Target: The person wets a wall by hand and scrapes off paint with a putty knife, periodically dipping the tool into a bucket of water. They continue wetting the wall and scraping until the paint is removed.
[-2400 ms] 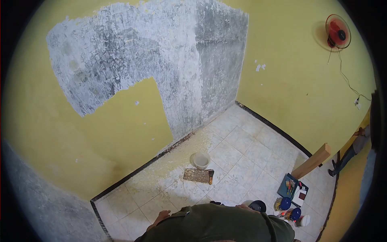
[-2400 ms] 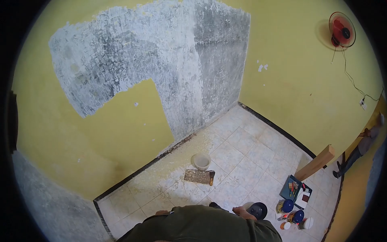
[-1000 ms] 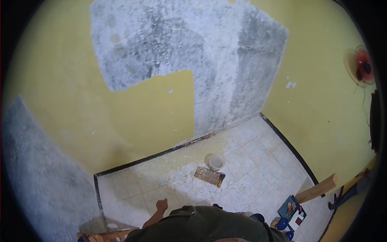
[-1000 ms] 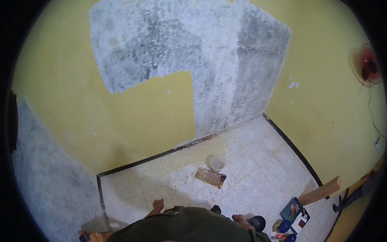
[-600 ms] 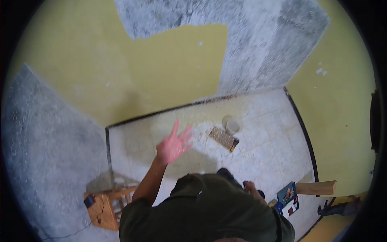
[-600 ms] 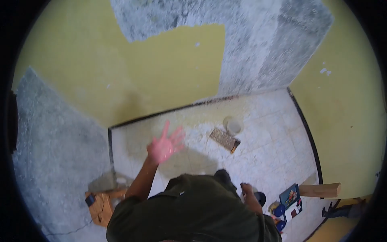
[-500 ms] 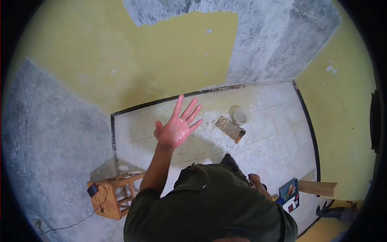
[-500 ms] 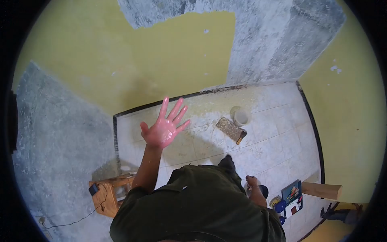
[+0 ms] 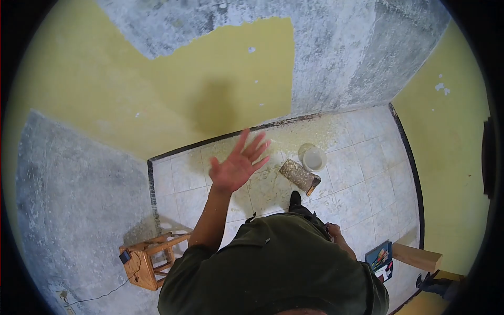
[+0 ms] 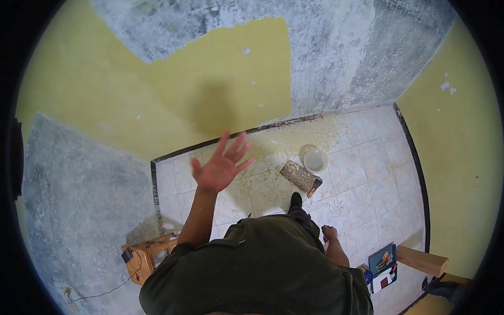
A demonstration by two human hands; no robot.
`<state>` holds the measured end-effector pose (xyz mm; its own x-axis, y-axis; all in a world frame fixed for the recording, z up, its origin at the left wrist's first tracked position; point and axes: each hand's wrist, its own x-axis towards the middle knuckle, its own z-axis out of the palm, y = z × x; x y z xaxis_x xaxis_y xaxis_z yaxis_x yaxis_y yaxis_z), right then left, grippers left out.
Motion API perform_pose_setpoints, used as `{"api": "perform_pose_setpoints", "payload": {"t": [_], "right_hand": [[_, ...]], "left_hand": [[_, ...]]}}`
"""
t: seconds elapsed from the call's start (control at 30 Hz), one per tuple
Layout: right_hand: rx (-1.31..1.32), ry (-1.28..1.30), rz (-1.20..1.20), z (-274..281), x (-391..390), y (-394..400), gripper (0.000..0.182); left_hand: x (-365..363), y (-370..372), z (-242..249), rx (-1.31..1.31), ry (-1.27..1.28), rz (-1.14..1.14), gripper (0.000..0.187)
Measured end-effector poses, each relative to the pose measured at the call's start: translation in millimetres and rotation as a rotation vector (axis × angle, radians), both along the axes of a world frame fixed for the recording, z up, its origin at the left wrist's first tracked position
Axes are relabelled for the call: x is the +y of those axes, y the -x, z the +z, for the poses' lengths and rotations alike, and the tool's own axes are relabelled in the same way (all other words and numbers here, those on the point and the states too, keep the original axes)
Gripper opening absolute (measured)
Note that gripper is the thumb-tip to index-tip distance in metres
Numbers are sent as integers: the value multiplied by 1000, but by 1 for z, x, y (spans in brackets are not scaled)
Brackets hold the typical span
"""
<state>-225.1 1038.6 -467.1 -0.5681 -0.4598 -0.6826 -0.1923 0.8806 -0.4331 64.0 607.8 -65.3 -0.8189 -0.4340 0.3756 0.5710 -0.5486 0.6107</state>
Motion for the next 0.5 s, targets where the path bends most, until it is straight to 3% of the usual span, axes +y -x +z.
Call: {"api": "perform_pose_setpoints", "payload": {"t": [0.07,0.1,0.13,0.17,0.2,0.23,0.27,0.37,0.43,0.47,0.5], "right_hand": [[-95,-25,-270,47,-32,22,38],[-135,4,-356,60,-43,34,37],[-189,35,-375,1,-28,64,36],[-216,39,-383,-14,-22,88,34],[-248,48,-395,-20,-26,106,32],[-348,120,-486,29,-41,111,29],[-380,140,-491,29,-41,126,28],[-166,51,-498,51,-51,148,22],[-228,-140,-321,34,-43,174,20],[-222,-141,-306,-1,-32,191,20],[131,-73,252,-40,-18,206,29]], "left_hand": [[-9,-4,-81,-535,219,-15,101],[0,-25,-163,-877,193,27,83],[15,-42,-229,-1191,314,21,68],[47,-70,-293,-1550,151,-80,63],[87,-95,-322,-1637,244,-144,69],[146,-121,-368,-1368,283,134,81],[151,-127,-362,-1365,301,137,81],[162,-144,-355,-1177,-316,-48,87],[166,-151,-342,-991,-736,-154,91],[167,-153,-332,-878,-934,-205,93],[169,-155,-321,-751,-1121,-255,95]]}}
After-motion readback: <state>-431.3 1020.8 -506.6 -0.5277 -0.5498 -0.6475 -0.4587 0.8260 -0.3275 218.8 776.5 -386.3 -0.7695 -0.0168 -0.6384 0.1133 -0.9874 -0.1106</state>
